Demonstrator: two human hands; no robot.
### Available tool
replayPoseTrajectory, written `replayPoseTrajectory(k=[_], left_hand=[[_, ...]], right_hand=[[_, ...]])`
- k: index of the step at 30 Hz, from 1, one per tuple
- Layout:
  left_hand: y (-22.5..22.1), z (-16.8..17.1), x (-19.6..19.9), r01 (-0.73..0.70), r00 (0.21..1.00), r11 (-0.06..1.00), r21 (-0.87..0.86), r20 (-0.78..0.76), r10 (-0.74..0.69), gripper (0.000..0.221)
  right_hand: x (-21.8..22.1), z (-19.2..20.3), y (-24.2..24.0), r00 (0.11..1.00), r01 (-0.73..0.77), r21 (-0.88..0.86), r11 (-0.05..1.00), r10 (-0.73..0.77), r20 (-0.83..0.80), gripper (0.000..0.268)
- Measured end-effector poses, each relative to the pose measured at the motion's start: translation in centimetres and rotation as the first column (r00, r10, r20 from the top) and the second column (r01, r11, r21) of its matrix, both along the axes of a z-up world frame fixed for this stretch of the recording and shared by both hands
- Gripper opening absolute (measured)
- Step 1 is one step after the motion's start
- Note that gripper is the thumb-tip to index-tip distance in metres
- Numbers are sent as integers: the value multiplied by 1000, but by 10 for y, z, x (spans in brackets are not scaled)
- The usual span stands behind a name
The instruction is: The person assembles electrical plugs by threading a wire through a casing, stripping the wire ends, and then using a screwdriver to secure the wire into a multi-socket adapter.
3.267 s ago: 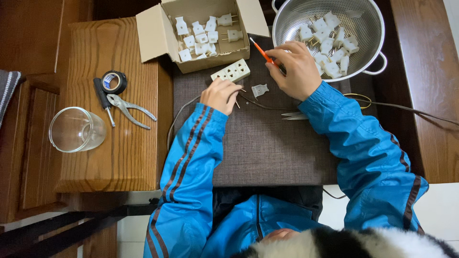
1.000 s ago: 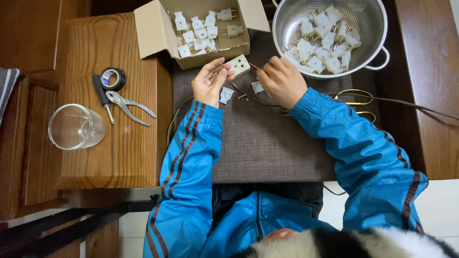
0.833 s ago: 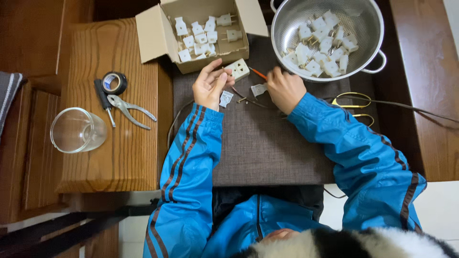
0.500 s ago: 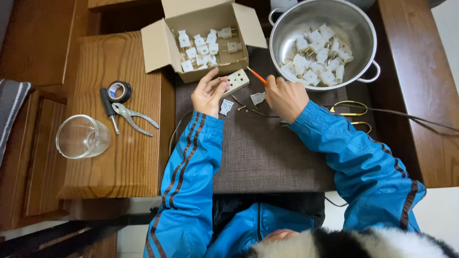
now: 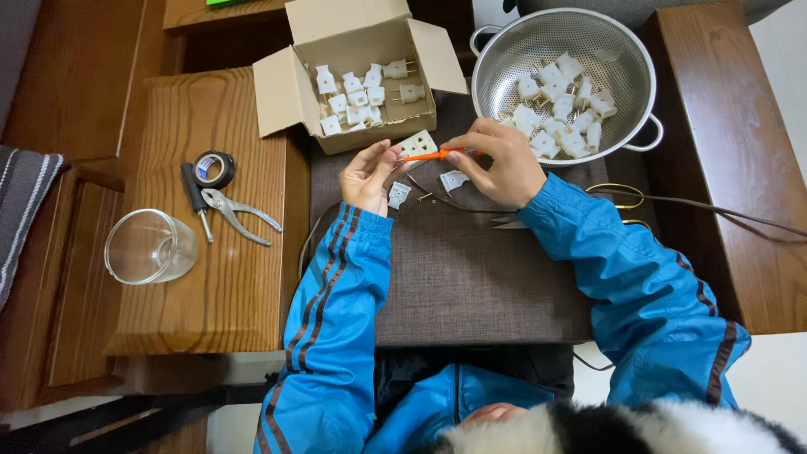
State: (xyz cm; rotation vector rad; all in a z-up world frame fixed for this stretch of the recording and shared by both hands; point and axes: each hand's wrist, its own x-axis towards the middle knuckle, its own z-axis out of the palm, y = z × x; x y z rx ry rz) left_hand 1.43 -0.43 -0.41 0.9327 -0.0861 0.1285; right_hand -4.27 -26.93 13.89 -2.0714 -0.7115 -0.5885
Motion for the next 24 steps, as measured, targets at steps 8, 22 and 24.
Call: replayPoseTrajectory(k=[8,22,24], left_hand=[[4,-11,5,72,996,997,-29,-49,-73,34],[-2,1,2,30,997,999,25,-78,-28,35],[-3,4,0,20,997,999,49,-80,-16,34]], right_hand=[[6,-2,-10,1000,-1,14,1000,1,11,14],[10,-6,-13,1000,-11,12,1000,11,11,12],[11,-4,-13,999,-37,10,999,37,19,12]])
